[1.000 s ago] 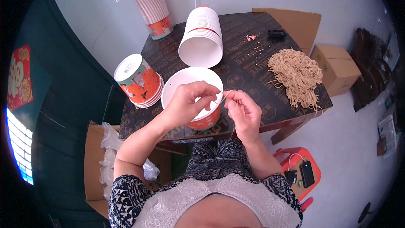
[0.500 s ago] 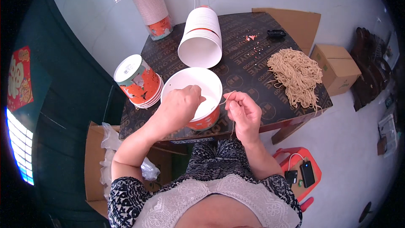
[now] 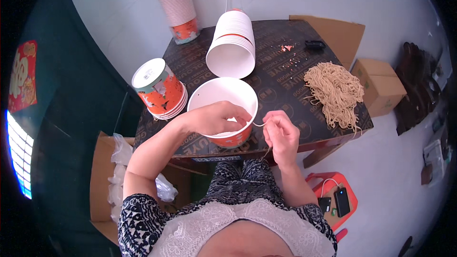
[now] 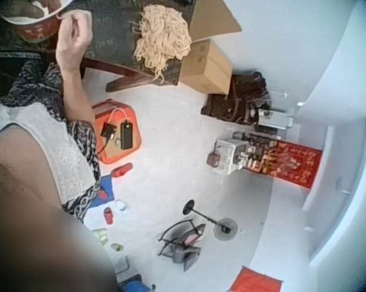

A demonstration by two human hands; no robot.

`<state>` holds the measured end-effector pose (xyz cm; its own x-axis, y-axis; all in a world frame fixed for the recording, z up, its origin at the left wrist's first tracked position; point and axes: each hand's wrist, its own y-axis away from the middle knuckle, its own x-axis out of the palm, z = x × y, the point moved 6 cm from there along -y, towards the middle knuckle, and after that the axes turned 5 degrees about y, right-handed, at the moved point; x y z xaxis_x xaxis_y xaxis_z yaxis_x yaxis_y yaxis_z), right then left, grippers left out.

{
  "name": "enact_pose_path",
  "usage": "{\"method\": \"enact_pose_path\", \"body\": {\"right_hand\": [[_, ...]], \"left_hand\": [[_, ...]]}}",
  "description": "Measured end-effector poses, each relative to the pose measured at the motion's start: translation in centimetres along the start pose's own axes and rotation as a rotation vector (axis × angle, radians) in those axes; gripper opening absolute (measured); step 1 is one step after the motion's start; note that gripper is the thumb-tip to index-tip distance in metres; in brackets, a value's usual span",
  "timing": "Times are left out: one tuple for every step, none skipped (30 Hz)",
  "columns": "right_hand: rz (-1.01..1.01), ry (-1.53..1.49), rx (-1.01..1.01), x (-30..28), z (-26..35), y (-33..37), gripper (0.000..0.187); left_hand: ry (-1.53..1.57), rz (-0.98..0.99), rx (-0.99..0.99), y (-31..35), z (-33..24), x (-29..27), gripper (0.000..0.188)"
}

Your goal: Tie thin strings onto the rims of paper cups to create handles or decorative elements.

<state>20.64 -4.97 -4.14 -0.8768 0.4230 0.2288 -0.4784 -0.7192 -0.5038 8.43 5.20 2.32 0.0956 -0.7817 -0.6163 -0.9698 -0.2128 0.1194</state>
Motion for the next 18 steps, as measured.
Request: {"method": "enact_pose_path", "body": {"right_hand": [[0.004,0.002,0.0,-0.3,0.1,0.2,0.015],[0.033,-0.032,0.128,-0.4,-0.4,0.5,0.015],[0.062,-0.066,0.258,-0.4,-1.0,0.7,0.016],[0.092,-0.077,0.36,-0.4,-1.5,0.9,0.017],[0.096,-0.076,0.362,-0.4,-1.8,1.1,0.017],[0.107,-0.086,0.363,-0.4,-2.2,1.2,0.016],[0.117,-0.096,0.364,-0.4,-2.4,1.2,0.015],[0.118,-0.095,0.364,-0.4,-2.4,1.2,0.015],[0.097,-0.116,0.349,-0.4,-2.4,1.1,0.012],[0.076,-0.136,0.334,-0.5,-2.3,1.1,0.01],[0.076,-0.137,0.335,-0.2,-2.2,1.0,0.01],[0.074,-0.103,0.326,0.1,-1.7,0.9,0.009],[0.072,-0.069,0.316,0.2,-1.5,0.9,0.009],[0.071,-0.07,0.316,0.1,-1.8,0.9,0.009],[0.106,0.027,0.276,0.0,-2.0,0.9,0.01],[0.141,0.123,0.236,0.0,-2.1,0.8,0.011],[0.139,0.123,0.236,-0.1,-2.2,0.9,0.011],[0.134,0.133,0.235,-0.1,-2.1,0.9,0.011]], "left_hand": [[-0.013,-0.012,0.021,-0.2,0.2,0.1,0.029],[-0.01,-0.016,0.022,-0.3,0.4,0.1,0.029],[0.036,0.012,-0.041,-0.3,0.9,0.4,0.026],[0.083,0.04,-0.104,-0.3,1.4,0.7,0.024],[0.086,0.035,-0.104,-0.3,1.4,0.8,0.024],[0.073,0.035,-0.105,-0.4,1.4,0.8,0.019],[0.061,0.034,-0.105,-0.5,1.4,0.8,0.016],[0.061,0.033,-0.105,-0.6,1.3,0.8,0.016],[0.061,0.033,-0.11,-0.7,1.3,0.8,0.014],[0.061,0.033,-0.115,-0.7,1.3,0.8,0.012],[0.061,0.032,-0.116,-0.7,1.5,0.8,0.012],[0.056,0.008,-0.092,-0.7,1.5,0.7,0.012],[0.052,-0.016,-0.068,-0.7,1.5,0.6,0.012],[0.051,-0.015,-0.069,-0.6,1.5,0.4,0.012],[0.055,-0.053,-0.077,-0.4,1.4,0.1,0.012],[0.06,-0.09,-0.085,-0.3,1.3,-0.3,0.012],[0.059,-0.088,-0.084,-0.2,1.1,-0.2,0.012],[0.121,-0.142,-0.107,0.1,1.1,-0.4,0.011]]}}
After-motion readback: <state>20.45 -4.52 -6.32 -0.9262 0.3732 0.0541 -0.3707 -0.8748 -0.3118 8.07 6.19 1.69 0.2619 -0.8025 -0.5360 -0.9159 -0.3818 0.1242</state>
